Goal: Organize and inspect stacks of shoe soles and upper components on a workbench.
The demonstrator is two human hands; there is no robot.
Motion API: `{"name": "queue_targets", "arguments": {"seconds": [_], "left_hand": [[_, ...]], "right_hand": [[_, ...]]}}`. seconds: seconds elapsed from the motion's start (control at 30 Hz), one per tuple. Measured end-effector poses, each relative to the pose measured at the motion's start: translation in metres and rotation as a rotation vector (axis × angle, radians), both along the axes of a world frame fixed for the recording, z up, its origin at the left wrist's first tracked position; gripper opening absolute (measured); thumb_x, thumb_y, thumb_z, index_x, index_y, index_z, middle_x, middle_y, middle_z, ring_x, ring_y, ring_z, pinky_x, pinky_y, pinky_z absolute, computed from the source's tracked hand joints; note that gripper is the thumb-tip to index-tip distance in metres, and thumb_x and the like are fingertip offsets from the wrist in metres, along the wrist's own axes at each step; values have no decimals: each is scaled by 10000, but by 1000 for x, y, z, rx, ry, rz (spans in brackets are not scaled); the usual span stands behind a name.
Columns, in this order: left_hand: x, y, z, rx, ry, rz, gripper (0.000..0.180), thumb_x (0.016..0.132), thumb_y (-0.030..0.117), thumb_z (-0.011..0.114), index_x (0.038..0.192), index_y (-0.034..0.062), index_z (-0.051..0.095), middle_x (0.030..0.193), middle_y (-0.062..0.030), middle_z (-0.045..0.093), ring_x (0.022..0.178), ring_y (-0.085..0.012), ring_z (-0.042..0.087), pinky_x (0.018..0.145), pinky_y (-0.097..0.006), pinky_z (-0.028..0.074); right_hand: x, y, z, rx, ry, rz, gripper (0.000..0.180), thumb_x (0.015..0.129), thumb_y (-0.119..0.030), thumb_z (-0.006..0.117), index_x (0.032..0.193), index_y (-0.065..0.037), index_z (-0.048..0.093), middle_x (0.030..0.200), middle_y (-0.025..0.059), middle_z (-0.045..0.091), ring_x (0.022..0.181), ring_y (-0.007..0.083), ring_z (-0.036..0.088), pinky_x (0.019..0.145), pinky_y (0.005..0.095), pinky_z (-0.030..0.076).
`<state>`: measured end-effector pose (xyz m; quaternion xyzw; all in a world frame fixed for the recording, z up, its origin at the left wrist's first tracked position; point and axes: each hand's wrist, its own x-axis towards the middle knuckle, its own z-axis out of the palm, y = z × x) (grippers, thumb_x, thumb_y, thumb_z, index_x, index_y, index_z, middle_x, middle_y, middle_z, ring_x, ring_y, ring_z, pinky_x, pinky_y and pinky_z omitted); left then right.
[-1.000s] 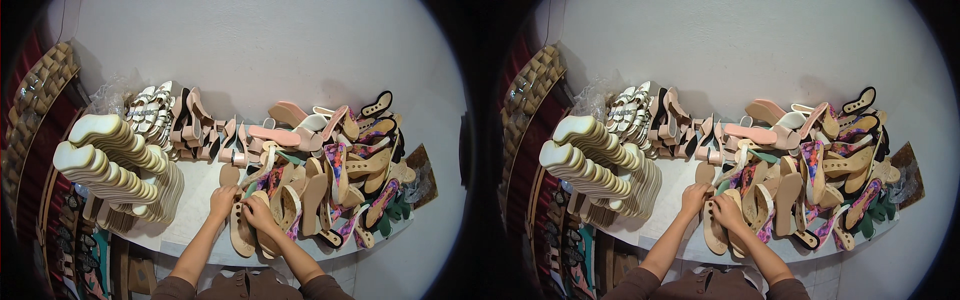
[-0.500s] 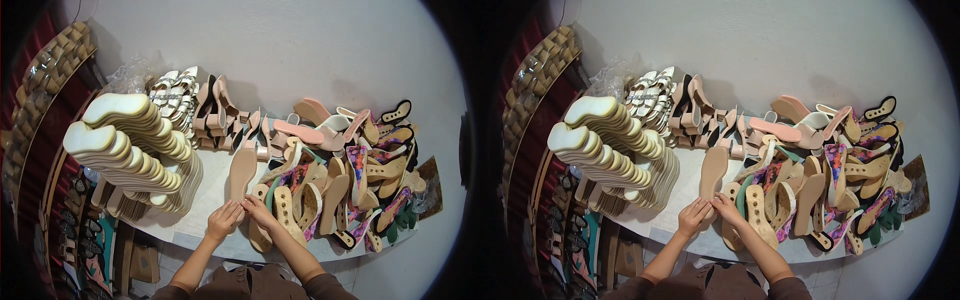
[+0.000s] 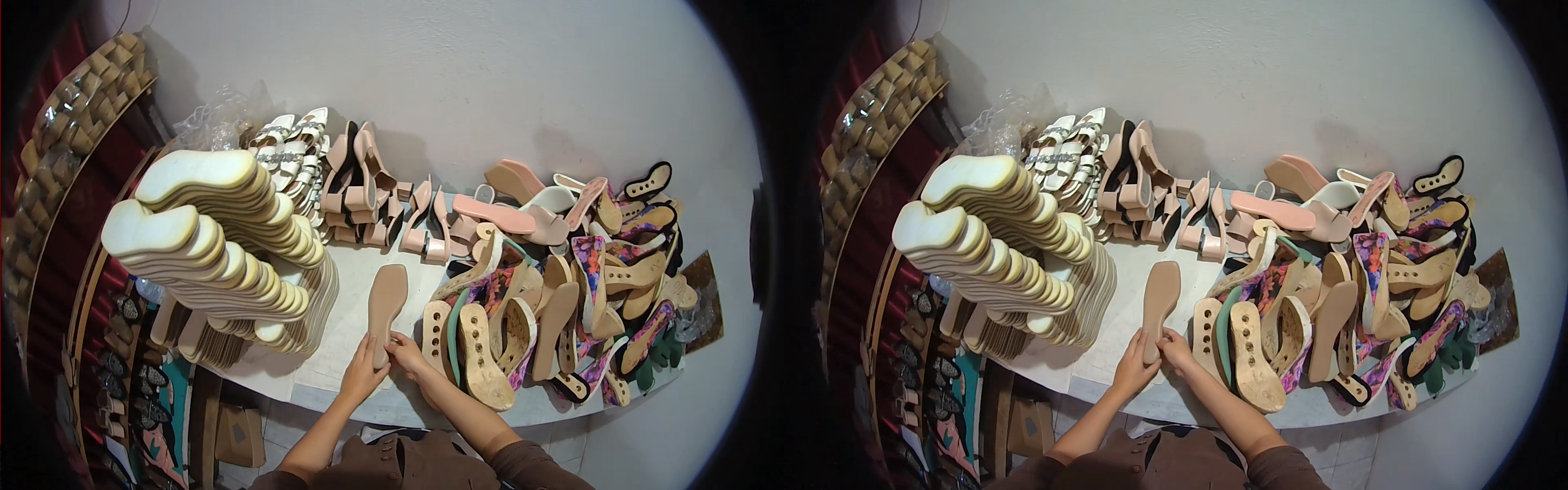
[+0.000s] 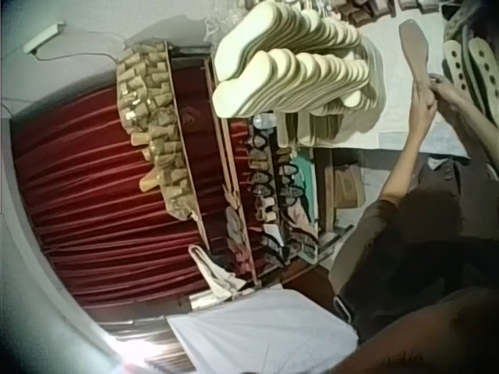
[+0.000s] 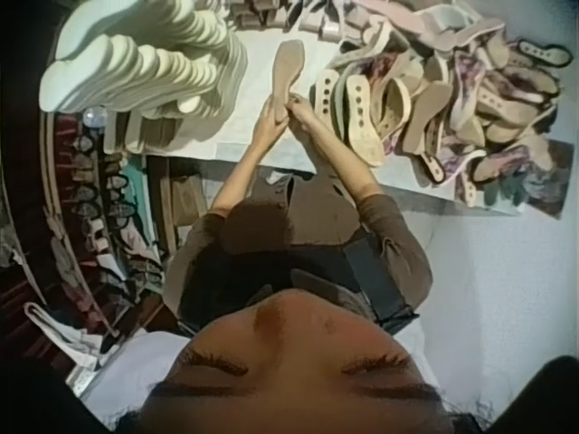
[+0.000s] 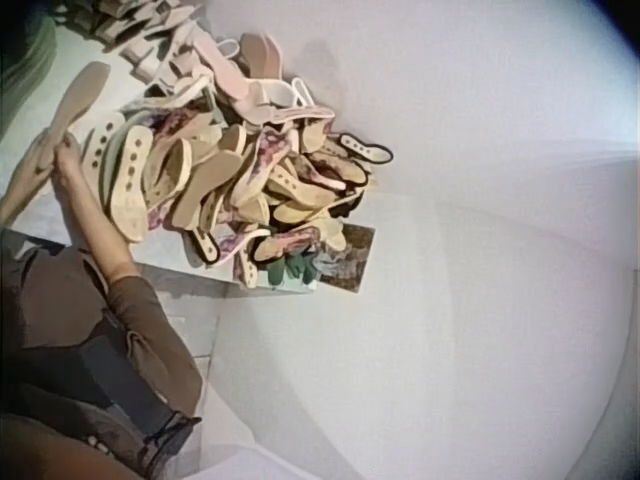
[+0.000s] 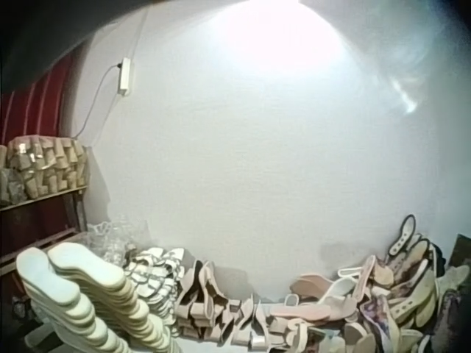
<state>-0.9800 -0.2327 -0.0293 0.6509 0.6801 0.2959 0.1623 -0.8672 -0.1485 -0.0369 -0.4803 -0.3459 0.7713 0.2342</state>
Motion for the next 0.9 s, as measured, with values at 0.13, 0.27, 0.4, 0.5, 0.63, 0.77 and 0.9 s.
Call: {"name": "queue_targets", "arguments": {"seconds": [0.13,0.27,0.4,0.5,0.63,0.77,0.9], "left_hand": [[1,7,-9,15,-40,63,658,771,216,654,1305,-15,347,1330,-257,354,1170,-392,438,929,-407,420],[6,15,-17,37,3,54,649,764,211,655,1303,5,358,1319,-258,359,1167,-392,435,928,-413,417],[22,20,2,70,91,49,679,735,207,658,1323,48,360,1335,-248,334,1201,-413,375,978,-443,356],[33,37,32,155,94,-8,682,726,199,649,1330,65,363,1348,-243,315,1218,-424,341,1002,-459,321],[58,87,74,314,-78,-109,528,755,158,608,1246,44,451,1290,-216,390,1158,-404,410,955,-448,359],[96,154,112,419,-137,-166,336,789,130,574,1104,18,540,1117,-164,530,1018,-352,518,868,-415,415],[132,220,130,452,-166,-238,249,813,155,553,1024,24,569,989,-153,566,924,-340,553,807,-401,439]], "right_hand": [[9,0,-9,141,-30,99,363,894,-66,492,1237,52,469,1108,121,569,956,190,573,817,273,465],[20,-4,-6,247,-32,86,387,877,-50,494,1247,58,453,1074,128,589,959,176,571,840,265,446],[37,-9,11,359,-139,144,384,875,-62,499,1242,45,460,1030,121,598,922,162,573,814,265,451],[58,-2,45,610,-158,138,344,844,-92,524,1174,8,535,1061,153,597,884,198,598,753,302,485],[96,34,98,772,-152,10,265,868,-78,527,1122,-17,565,953,90,622,859,159,586,779,272,461],[145,85,145,869,-176,-36,236,867,-67,523,1087,-1,575,926,93,620,827,145,584,750,260,465],[201,139,166,996,-306,-74,235,852,-81,534,1062,12,582,902,123,634,822,175,612,737,291,478]]}}
